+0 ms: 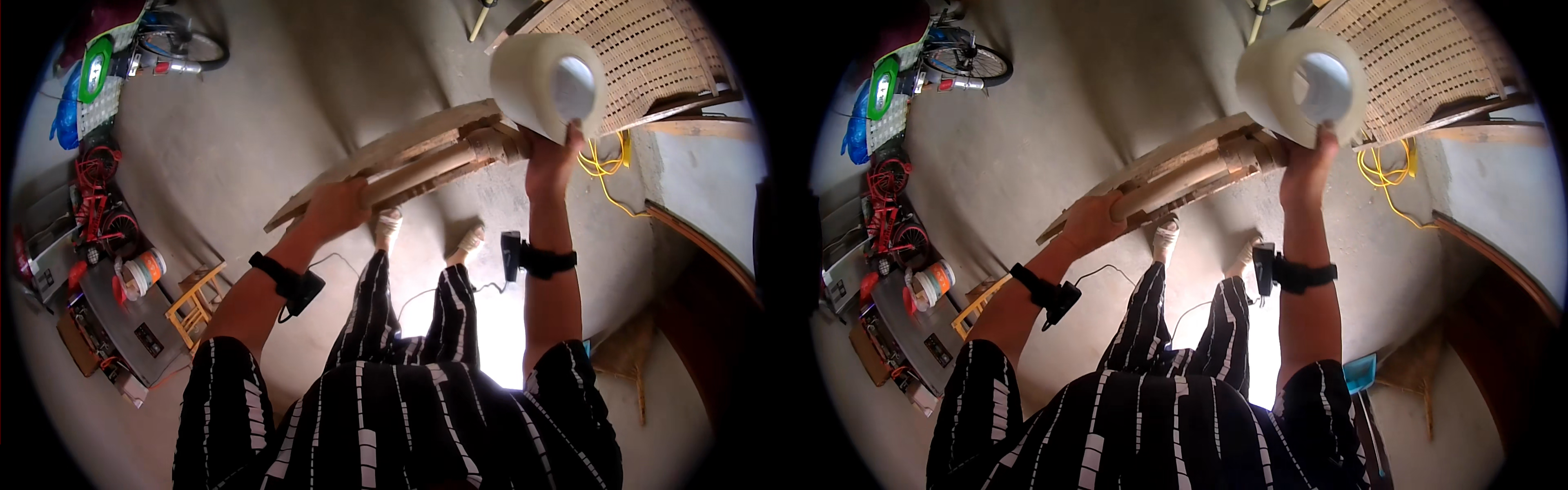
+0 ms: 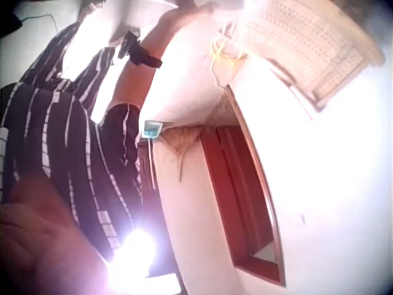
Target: Repairing a broken wooden stool using adhesive tape.
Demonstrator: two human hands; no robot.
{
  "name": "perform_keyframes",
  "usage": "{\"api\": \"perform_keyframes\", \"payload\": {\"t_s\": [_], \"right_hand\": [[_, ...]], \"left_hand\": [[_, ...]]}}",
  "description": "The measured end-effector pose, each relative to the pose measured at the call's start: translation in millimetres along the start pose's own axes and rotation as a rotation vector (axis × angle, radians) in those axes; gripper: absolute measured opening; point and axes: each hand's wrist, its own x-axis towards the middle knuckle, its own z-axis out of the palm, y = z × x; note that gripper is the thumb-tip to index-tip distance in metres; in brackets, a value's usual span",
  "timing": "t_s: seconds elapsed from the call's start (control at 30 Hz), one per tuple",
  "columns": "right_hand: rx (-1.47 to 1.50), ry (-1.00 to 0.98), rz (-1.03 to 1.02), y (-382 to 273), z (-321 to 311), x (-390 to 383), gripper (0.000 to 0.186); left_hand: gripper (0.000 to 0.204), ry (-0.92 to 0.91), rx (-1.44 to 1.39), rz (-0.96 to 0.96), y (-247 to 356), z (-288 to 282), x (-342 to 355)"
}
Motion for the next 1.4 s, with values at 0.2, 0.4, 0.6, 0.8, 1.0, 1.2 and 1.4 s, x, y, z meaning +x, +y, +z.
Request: {"api": "perform_keyframes", "payload": {"t_s": [0.2,0.4,0.6,0.8,1.0,1.2,1.4], "right_hand": [[-0.096,0.076,0.137,15,22,1,0.059],[-0.309,0.029,-0.044,21,24,-2,0.059],[-0.503,0.123,-0.056,31,20,2,0.057],[-0.637,0.127,-0.121,34,23,12,0.061],[-0.416,0.076,-0.007,22,25,22,0.056],[-0.121,0.107,-0.061,-38,-26,26,0.066],[-0.108,0.234,0.046,-5,-80,14,0.071]], "left_hand": [[0.017,0.033,-0.053,-0.050,-7,-1,-1],[0.027,-0.015,-0.050,-0.042,-5,-9,-6],[0.026,-0.026,-0.060,-0.068,-1,-15,-6],[0.026,-0.016,-0.033,-0.052,-6,-22,-1],[0.027,0.007,-0.054,-0.030,-10,-31,4],[0.030,0.006,-0.112,-0.104,-36,-24,-28],[0.027,0.090,-0.263,-0.073,-85,5,-94]]}}
